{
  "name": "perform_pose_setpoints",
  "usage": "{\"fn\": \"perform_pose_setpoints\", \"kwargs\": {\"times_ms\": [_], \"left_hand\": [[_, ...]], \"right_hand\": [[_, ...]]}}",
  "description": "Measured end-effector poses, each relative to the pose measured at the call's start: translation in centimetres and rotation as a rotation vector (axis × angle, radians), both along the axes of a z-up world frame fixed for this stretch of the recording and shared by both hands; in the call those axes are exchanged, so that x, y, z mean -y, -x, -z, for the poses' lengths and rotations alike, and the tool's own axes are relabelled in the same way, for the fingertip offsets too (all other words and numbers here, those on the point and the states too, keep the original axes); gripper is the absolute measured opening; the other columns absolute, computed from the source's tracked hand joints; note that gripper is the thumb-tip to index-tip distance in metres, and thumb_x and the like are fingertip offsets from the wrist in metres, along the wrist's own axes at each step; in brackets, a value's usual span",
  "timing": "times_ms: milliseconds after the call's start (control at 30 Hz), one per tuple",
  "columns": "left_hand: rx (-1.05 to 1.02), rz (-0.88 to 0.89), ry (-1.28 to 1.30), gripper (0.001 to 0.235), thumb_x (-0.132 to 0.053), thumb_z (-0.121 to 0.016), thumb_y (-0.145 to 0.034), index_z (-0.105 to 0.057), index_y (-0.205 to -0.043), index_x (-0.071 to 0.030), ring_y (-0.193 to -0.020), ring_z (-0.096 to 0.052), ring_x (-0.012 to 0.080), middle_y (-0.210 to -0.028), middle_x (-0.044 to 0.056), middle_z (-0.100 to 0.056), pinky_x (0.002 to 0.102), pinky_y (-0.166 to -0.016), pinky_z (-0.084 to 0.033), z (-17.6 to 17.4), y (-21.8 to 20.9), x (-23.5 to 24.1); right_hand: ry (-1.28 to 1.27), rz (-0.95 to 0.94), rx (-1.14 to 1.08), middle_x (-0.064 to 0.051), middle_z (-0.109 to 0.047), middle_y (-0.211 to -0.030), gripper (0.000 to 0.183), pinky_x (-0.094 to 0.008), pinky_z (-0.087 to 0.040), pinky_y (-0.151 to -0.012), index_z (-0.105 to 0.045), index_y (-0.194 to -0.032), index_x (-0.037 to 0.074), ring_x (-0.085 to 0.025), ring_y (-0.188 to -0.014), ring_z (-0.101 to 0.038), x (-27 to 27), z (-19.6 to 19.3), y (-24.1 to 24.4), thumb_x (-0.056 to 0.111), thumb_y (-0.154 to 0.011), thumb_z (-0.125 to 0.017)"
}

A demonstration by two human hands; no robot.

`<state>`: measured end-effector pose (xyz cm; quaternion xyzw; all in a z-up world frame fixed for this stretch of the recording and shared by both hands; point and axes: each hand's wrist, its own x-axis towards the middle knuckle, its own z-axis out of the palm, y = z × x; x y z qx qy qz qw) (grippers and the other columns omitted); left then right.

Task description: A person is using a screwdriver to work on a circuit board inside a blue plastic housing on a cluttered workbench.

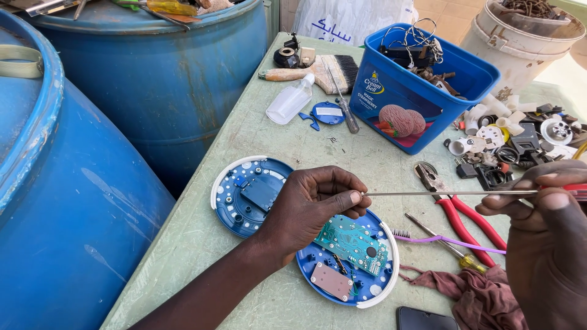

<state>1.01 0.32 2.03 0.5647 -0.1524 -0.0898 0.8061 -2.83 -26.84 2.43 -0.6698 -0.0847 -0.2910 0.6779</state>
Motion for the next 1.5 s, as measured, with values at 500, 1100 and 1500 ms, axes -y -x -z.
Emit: {"fn": "perform_pose_setpoints", "kwargs": {"times_ms": [500,1100,1500], "left_hand": [[-0.006,-0.021,0.031,0.014,-0.005,-0.071,-0.084,-0.071,-0.096,0.002,-0.082,-0.075,0.0239,-0.088,0.019,-0.076,0.031,-0.076,-0.064,0.1,-0.4,-0.6],[0.623,-0.188,-0.709,0.008,-0.012,-0.078,-0.075,-0.077,-0.081,-0.017,-0.08,-0.069,0.0148,-0.088,0.0,-0.074,0.032,-0.069,-0.054,-0.5,-1.3,-2.3],[0.768,-0.269,-0.969,0.016,-0.002,-0.082,-0.069,-0.077,-0.08,-0.012,-0.09,-0.056,0.0263,-0.086,0.006,-0.065,0.042,-0.072,-0.047,3.4,-1.4,-0.5]], "right_hand": [[0.345,-0.114,0.03,-0.014,-0.041,-0.124,0.027,-0.042,-0.058,-0.104,-0.057,-0.101,-0.006,-0.029,-0.11,-0.06,1.3,-0.1,0.1,0.013,-0.104,-0.037],[0.486,-0.169,-0.097,-0.019,-0.063,-0.083,0.015,-0.035,-0.064,-0.077,-0.057,-0.106,-0.008,-0.031,-0.079,-0.077,-7.0,-9.4,-0.3,0.002,-0.095,-0.055],[0.595,-0.385,-0.072,-0.016,-0.064,-0.082,0.011,-0.03,-0.063,-0.073,-0.063,-0.09,-0.008,-0.025,-0.072,-0.076,-8.5,-8.6,-0.6,0.003,-0.088,-0.061]]}}
